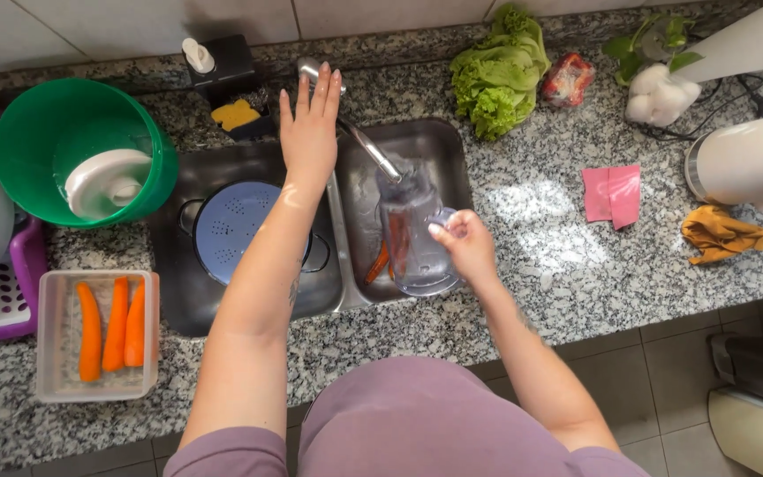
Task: The person retrieves a pink cloth from a drawer and wipes a black immersion blender and a white blender base on the countertop. They then rinse a clear blender jar under the tap and wipe it dry with the cloth before placing it on the counter.
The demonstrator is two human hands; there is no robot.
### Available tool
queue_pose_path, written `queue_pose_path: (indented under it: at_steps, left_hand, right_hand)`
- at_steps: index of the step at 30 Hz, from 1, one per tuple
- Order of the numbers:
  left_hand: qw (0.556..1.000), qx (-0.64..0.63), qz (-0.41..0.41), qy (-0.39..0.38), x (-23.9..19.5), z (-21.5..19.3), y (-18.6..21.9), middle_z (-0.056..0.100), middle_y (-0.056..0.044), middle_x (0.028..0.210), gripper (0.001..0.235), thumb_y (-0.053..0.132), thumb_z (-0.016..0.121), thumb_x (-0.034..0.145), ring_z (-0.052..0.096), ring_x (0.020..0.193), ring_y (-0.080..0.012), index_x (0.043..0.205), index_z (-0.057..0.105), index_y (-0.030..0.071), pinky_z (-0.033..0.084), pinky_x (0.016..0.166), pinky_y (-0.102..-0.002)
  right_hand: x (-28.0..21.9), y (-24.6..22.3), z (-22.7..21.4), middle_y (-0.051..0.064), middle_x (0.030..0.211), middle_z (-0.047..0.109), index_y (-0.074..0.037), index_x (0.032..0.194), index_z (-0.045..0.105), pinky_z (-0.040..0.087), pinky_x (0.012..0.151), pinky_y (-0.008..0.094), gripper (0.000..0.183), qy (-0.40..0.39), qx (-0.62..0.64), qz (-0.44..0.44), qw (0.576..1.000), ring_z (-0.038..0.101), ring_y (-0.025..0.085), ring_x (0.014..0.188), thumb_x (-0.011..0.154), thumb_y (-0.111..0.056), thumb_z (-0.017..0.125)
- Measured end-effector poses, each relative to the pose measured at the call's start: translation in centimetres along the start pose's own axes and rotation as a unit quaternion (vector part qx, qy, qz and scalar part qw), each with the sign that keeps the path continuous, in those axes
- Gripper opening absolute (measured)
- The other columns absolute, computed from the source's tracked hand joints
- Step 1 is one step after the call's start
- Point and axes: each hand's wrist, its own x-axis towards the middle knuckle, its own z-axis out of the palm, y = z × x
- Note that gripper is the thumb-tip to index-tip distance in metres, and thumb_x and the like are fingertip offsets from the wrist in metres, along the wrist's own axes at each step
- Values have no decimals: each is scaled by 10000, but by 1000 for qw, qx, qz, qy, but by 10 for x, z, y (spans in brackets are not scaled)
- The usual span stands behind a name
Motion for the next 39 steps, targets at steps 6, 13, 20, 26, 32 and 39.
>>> queue_pose_path:
  at_steps: [6, 13, 20, 26, 32, 39]
  left_hand:
    - [991, -132, -3, -24, -31, -18, 4, 172, 9, 1530, 801, -106, 506, 773, 250, 1380, -320, 1473, 210, 149, 160, 1105, -517]
    - [869, -460, -175, -52, -182, -28, 12, 565, -36, 1047, 320, 268, 581, 854, 542, 1020, -282, 1166, 535, 210, 403, 899, -427]
    - [777, -506, -296, -229, -296, -47, 22, 715, 7, 643, 358, 579, 570, 836, 689, 746, -210, 778, 762, 282, 500, 696, -321]
    - [635, -738, -112, -199, -307, -95, 74, 407, -240, 1353, 787, 307, 757, 744, 438, 1181, -414, 1408, 390, 97, 361, 967, -489]
    - [471, -829, -298, 41, -291, -74, 94, 606, 45, 992, 232, 180, 678, 847, 525, 944, -65, 1066, 617, 132, 397, 916, -253]
    - [530, -792, -215, 212, -295, -100, 84, 511, -45, 960, 155, 97, 650, 881, 494, 994, -161, 872, 495, 98, 350, 952, -319]
  right_hand:
    - [22, 0, -6, -9, 751, 551, -84, 902, 523, 452, 530, 179, 148, -21, 122, 104, 987, 464, 63, 547, 919, -201, 613]
    - [17, 61, 18, -23, 631, 472, -73, 799, 487, 474, 448, 183, 390, -81, 492, 212, 841, 510, 45, 498, 868, -429, 632]
    - [-32, 60, 40, 10, 614, 475, -62, 793, 493, 510, 469, 227, 429, -133, 593, 245, 755, 531, 89, 489, 832, -449, 673]
    - [-98, 15, 66, 48, 625, 597, -90, 682, 545, 571, 609, 296, 416, -192, 697, 214, 657, 649, 160, 599, 867, -457, 611]
    - [-114, 19, 108, 130, 713, 673, -106, 691, 638, 558, 717, 409, 388, -263, 723, 139, 624, 688, 324, 813, 909, -421, 580]
    - [-129, -8, 99, -161, 724, 628, -253, 759, 629, 309, 702, 278, 273, -296, 471, 39, 830, 515, 41, 737, 898, -452, 503]
